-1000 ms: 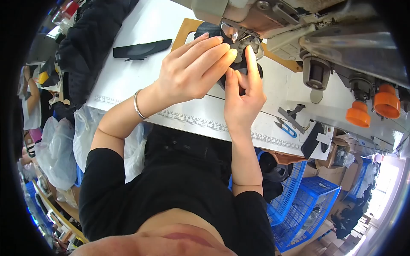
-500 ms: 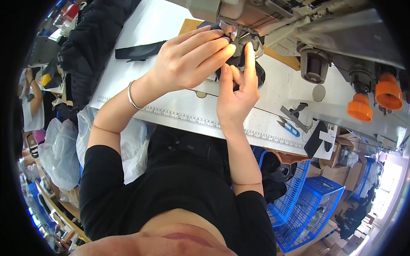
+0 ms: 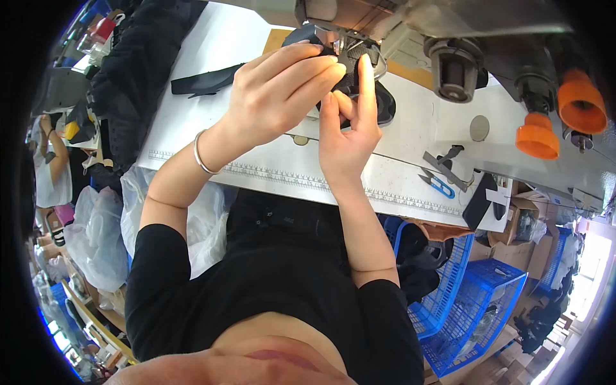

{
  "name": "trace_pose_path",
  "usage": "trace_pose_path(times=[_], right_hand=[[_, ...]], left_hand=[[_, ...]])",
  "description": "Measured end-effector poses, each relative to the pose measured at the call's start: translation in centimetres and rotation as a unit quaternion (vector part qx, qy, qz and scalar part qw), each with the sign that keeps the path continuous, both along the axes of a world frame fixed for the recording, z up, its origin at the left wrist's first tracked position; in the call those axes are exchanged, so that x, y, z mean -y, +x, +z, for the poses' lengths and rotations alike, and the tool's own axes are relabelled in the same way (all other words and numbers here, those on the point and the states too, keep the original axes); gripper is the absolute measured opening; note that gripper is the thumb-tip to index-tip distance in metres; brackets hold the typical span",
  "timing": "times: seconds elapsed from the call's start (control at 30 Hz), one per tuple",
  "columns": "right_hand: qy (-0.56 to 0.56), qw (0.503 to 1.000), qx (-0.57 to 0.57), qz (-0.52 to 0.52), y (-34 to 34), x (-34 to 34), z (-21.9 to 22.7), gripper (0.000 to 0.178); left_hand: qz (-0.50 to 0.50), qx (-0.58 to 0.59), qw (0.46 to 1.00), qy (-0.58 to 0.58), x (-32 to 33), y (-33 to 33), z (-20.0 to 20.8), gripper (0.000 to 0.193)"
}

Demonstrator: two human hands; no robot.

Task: Stitching the upper components of a shoe using an industrial sewing machine.

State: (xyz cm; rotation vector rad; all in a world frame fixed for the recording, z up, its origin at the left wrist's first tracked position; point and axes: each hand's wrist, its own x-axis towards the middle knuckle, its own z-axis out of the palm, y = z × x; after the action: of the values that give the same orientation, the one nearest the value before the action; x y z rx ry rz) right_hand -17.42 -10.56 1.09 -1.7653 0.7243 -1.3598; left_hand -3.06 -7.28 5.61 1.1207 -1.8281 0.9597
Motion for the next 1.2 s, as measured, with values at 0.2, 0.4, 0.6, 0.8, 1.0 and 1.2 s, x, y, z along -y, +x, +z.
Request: trace_pose_path(times=[0.2, 0.4, 0.6, 0.8, 1.0, 1.2], right_hand=[[0.023, 0.999, 0.022, 0.017, -0.3, 0.2, 0.2, 0.069], [0.044, 0.998, 0.036, 0.041, -0.4, 0.0, 0.5, 0.068], [0.006, 1.000, 0.020, 0.021, -2.6, 1.0, 0.5, 0.052], [-0.233, 0.964, -0.111, -0.062, -4.1, 4.2, 3.0, 0.034], [-0.326, 0.928, -0.174, -0.048, -4.0, 5.8, 3.4, 0.029], [-0.328, 0.926, -0.179, -0.060, -4.1, 5.6, 3.4, 0.027]], left_hand=[[0.002, 0.021, 1.000, 0.016, -0.1, 0.2, 0.2, 0.034], [0.025, 0.031, 0.999, 0.027, -0.4, -0.2, 0.2, 0.033], [0.172, 0.071, 0.982, 0.023, -1.3, -2.9, -0.5, 0.024], [0.192, 0.060, 0.979, -0.013, -0.5, -4.3, -1.2, 0.022], [0.161, 0.046, 0.986, -0.017, -0.4, -3.7, -1.4, 0.022], [0.154, 0.005, 0.988, 0.026, -1.1, -3.6, -0.9, 0.020]])
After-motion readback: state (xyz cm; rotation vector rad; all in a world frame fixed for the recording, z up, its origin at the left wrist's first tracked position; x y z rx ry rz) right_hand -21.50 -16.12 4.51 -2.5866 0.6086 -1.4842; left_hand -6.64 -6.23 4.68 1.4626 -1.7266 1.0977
